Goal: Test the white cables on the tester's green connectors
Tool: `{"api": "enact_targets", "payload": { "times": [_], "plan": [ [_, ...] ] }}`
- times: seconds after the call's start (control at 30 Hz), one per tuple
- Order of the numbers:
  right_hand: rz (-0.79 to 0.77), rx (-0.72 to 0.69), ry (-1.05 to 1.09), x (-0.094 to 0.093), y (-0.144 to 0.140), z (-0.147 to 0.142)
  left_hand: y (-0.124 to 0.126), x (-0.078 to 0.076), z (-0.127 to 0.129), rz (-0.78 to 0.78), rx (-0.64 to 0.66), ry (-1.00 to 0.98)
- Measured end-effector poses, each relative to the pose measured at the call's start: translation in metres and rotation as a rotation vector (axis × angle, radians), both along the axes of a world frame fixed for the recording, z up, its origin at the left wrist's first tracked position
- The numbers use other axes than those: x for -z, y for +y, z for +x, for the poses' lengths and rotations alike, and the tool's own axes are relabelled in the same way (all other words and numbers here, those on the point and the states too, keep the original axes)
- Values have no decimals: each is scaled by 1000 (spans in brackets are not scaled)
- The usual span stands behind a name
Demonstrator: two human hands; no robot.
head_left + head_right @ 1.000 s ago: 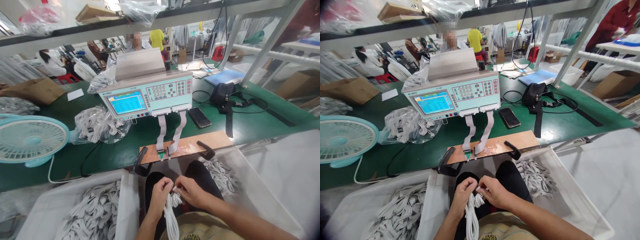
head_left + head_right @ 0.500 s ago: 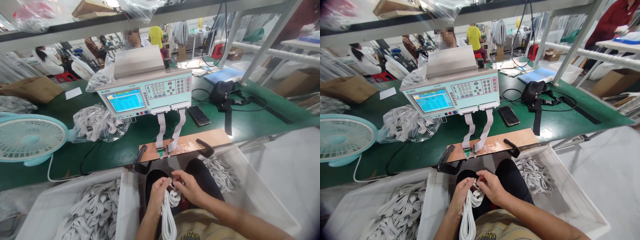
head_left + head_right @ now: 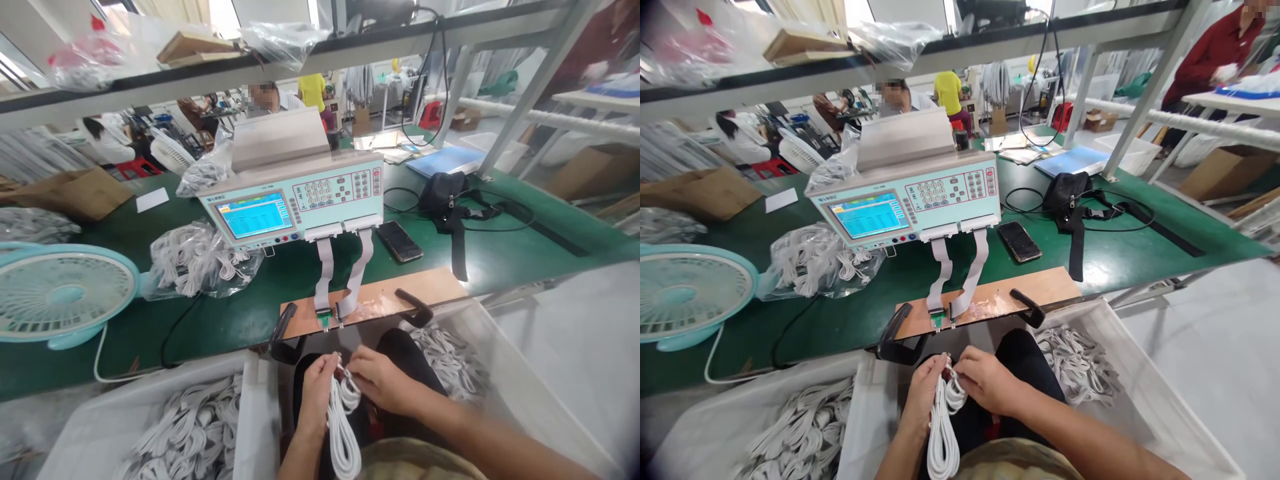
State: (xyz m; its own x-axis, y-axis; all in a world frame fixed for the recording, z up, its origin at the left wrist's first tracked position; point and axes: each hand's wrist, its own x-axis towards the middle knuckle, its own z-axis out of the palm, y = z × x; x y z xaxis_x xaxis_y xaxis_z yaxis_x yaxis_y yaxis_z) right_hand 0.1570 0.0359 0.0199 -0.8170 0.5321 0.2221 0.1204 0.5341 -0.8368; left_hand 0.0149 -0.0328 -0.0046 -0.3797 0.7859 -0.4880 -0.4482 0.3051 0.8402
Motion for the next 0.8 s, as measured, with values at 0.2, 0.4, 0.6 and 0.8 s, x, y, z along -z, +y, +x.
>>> {"api": "enact_targets", "payload": {
  "times": [0.2,0.4,0.6,0.8],
  "plan": [
    [-337,75,116,7,24,-10,14,3,-8,35,-64,248],
    [-602,224,176,14,25,-20,15,7,-9,61,-32,213],
    [-660,383,217,20,23,-37,21,7,-10,96,-68,271],
    [-665,428,254,18,23,-44,20,2,-23,114,21,329]
  ]
}}
